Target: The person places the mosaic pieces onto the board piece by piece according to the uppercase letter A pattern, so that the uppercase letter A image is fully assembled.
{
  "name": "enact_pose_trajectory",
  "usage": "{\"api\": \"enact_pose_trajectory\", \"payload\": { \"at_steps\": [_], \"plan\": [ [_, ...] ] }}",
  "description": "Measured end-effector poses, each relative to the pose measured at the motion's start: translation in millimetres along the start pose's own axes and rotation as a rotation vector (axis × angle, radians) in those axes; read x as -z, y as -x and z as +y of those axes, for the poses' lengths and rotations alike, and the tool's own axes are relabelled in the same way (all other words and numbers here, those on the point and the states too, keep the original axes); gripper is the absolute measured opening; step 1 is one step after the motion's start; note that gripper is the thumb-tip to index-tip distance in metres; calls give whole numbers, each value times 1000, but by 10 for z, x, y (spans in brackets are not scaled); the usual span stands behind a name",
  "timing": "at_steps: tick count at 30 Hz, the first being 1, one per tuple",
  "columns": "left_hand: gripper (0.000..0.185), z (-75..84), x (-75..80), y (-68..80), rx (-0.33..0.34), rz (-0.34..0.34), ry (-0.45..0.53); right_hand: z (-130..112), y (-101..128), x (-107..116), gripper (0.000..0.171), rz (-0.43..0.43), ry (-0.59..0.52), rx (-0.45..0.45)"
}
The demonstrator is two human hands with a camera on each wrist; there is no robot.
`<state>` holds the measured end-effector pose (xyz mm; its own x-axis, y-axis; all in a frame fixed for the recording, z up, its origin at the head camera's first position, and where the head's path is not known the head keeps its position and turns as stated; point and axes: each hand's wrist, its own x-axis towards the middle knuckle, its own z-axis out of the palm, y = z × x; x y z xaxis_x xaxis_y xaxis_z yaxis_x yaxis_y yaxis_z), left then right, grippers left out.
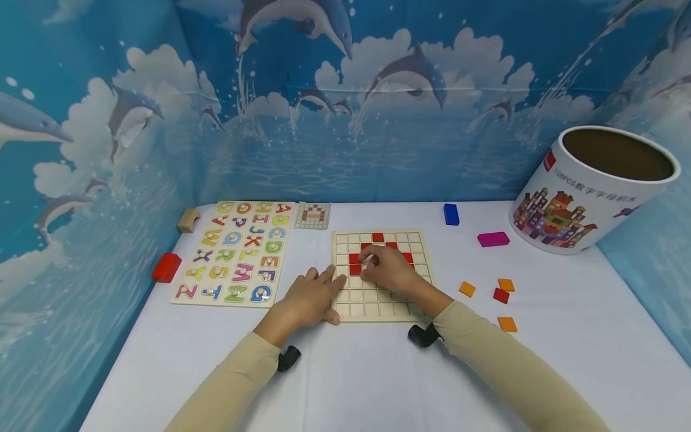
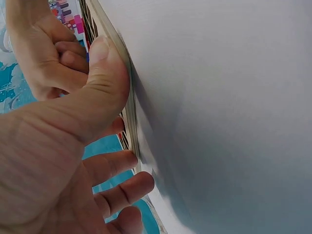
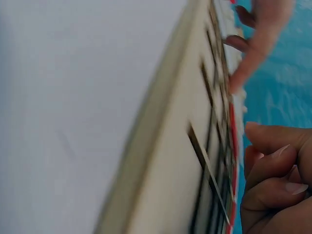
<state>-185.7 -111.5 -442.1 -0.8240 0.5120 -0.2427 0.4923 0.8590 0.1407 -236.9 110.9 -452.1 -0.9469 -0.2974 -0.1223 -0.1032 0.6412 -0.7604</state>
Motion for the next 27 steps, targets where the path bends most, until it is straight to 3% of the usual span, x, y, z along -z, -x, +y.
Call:
{"api": "enact_pose_trajectory", "payload": {
  "at_steps": [8,15,21,27],
  "plan": [
    [90,34,29,11,-3,5,-13,457,568,800,39,95,-103,-22],
    [90,51,40,10,17,-7,-6,1069,1210,1473,55,105,-47,-172],
    [90,60,49,15,30,-17,-9,1469,1494,1594,68,72,-46,-257],
    [89,67,53,13,29,-23,-10,1579,1521,1528,66,24,44,-262]
  ]
}}
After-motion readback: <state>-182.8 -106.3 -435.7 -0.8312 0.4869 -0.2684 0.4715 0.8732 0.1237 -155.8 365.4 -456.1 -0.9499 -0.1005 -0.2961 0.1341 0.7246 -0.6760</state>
